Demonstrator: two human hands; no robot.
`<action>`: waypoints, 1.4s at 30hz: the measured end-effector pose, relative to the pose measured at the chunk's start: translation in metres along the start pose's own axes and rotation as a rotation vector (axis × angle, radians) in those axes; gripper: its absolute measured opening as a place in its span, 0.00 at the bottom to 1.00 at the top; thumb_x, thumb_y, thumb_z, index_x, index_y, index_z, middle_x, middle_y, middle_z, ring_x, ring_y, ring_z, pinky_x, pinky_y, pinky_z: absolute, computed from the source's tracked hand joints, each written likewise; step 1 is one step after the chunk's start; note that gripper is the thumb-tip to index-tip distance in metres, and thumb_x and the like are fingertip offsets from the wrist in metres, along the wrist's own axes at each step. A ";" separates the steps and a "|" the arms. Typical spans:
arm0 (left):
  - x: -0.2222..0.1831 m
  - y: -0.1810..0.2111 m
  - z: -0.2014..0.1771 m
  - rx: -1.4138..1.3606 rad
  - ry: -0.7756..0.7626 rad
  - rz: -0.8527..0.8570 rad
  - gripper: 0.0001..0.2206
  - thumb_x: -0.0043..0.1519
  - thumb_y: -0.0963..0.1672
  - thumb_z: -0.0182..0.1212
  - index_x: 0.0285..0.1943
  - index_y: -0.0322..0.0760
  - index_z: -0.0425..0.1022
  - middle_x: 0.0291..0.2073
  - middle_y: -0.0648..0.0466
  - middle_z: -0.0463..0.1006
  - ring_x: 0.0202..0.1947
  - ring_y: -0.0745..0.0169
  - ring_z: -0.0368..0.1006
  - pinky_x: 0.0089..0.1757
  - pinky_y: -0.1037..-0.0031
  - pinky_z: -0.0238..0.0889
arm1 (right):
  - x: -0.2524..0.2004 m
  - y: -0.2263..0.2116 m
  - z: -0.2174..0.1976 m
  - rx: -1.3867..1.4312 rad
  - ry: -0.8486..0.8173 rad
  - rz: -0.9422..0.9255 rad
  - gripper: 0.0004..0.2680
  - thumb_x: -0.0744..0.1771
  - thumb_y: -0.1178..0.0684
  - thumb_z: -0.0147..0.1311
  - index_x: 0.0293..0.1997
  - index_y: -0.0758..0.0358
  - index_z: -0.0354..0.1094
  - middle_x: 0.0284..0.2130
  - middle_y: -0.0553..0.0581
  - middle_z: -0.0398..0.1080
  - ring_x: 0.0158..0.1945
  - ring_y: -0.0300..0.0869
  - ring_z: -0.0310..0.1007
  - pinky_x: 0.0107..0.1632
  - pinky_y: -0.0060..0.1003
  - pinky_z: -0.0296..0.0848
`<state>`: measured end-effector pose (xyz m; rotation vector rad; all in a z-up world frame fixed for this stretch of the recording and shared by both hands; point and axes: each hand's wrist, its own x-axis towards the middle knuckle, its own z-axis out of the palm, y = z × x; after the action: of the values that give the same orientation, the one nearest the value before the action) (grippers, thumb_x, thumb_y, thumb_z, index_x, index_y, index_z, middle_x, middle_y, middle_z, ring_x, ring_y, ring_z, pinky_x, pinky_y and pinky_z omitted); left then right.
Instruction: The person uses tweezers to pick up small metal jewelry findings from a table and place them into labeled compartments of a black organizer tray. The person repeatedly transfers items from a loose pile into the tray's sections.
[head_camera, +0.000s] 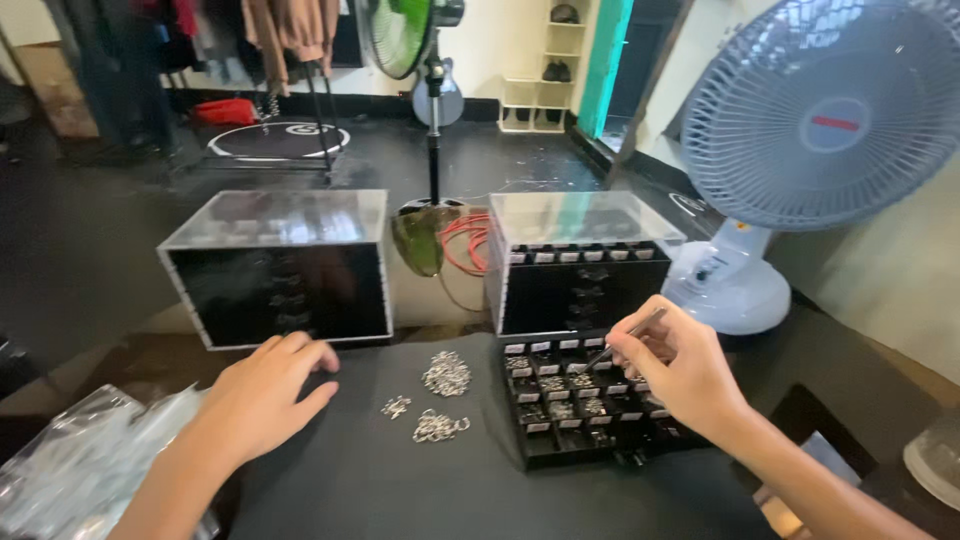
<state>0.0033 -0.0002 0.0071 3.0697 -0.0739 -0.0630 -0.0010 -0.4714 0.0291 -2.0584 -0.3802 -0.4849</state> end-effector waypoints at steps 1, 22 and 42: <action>0.003 0.001 0.001 0.006 0.000 0.012 0.12 0.73 0.56 0.54 0.62 0.67 0.74 0.59 0.75 0.76 0.66 0.75 0.70 0.51 0.64 0.78 | 0.001 0.009 -0.003 -0.002 0.012 0.005 0.03 0.70 0.59 0.64 0.38 0.63 0.75 0.30 0.58 0.84 0.31 0.41 0.83 0.37 0.34 0.86; 0.005 0.008 0.000 0.055 -0.049 -0.118 0.13 0.72 0.58 0.54 0.63 0.76 0.75 0.60 0.85 0.78 0.69 0.83 0.70 0.52 0.67 0.81 | 0.001 0.021 -0.016 0.001 -0.003 0.038 0.04 0.70 0.56 0.65 0.40 0.60 0.74 0.30 0.56 0.84 0.30 0.39 0.85 0.37 0.32 0.84; 0.004 0.009 -0.002 0.052 -0.052 -0.111 0.13 0.72 0.58 0.54 0.63 0.76 0.75 0.60 0.84 0.77 0.67 0.83 0.70 0.51 0.67 0.81 | -0.001 0.022 -0.014 -0.032 -0.023 0.037 0.04 0.70 0.55 0.65 0.40 0.59 0.74 0.29 0.55 0.84 0.30 0.38 0.81 0.38 0.32 0.81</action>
<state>0.0067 -0.0088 0.0094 3.1220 0.0934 -0.1488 0.0052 -0.4946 0.0192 -2.0998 -0.3498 -0.4484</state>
